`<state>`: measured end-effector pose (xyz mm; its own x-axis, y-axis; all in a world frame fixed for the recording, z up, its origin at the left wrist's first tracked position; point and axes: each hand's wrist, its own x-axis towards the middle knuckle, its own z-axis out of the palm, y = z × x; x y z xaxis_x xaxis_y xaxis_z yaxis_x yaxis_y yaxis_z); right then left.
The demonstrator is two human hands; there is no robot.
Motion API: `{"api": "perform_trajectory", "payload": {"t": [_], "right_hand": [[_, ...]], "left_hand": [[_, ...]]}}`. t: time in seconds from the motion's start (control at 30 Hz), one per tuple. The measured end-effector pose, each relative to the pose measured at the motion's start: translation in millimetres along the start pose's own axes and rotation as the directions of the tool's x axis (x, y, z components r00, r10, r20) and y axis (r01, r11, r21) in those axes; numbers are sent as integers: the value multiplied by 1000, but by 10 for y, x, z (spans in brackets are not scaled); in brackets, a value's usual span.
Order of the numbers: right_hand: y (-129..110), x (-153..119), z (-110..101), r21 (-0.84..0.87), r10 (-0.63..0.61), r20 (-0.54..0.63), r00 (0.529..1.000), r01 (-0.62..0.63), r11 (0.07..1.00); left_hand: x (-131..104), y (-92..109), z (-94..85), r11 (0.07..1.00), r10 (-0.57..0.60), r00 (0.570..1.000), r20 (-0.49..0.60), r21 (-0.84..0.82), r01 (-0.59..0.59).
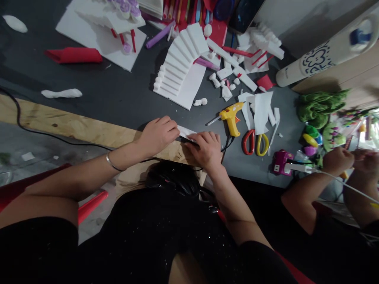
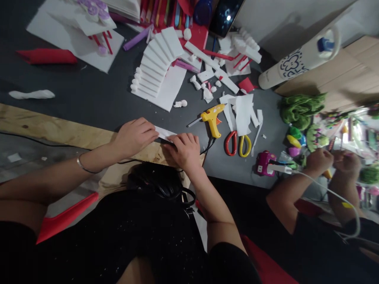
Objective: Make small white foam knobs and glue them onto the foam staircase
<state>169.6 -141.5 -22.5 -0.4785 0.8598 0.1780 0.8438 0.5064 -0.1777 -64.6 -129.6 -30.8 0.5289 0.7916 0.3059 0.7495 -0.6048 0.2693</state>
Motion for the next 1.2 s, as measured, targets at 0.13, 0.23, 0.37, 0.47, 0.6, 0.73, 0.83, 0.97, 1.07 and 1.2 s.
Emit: {"api": "perform_trajectory", "payload": {"t": [0.13,0.23,0.37,0.47,0.6,0.73,0.83,0.97,1.07,1.2], "right_hand": [[-9,25,7,-9,27,-37,999,-27,1000],[20,-2,-2,-3,52,-65,997,-52,999],[61,-67,-12,-7,80,-70,994,-80,997],[86,-101,-11,18,69,-75,995,-68,998],[129,-129,9,18,97,-87,992,-95,995],[173,-154,42,82,121,-130,984,-111,991],[213,-163,53,156,157,-159,975,-132,979],[272,-165,43,223,211,-148,966,-175,959],[286,-167,36,249,233,-147,961,-192,949],[266,-164,36,283,272,-142,952,-224,933]], "left_hand": [[-14,-25,-7,1000,7,1000,11,14,-7],[-42,-72,-14,1000,6,1000,-3,29,-6],[-74,-109,-16,999,-47,999,-3,-21,47],[-81,-108,-25,997,-60,998,3,-49,60],[-100,-122,-48,997,-74,997,14,-36,74],[-136,-177,-83,988,-137,990,21,-74,138],[-149,-212,-115,978,-191,979,67,-74,196],[-152,-235,-157,941,-305,942,142,-108,322],[-165,-251,-177,916,-366,917,159,-111,385],[-185,-272,-195,900,-402,900,168,-108,422]]}}
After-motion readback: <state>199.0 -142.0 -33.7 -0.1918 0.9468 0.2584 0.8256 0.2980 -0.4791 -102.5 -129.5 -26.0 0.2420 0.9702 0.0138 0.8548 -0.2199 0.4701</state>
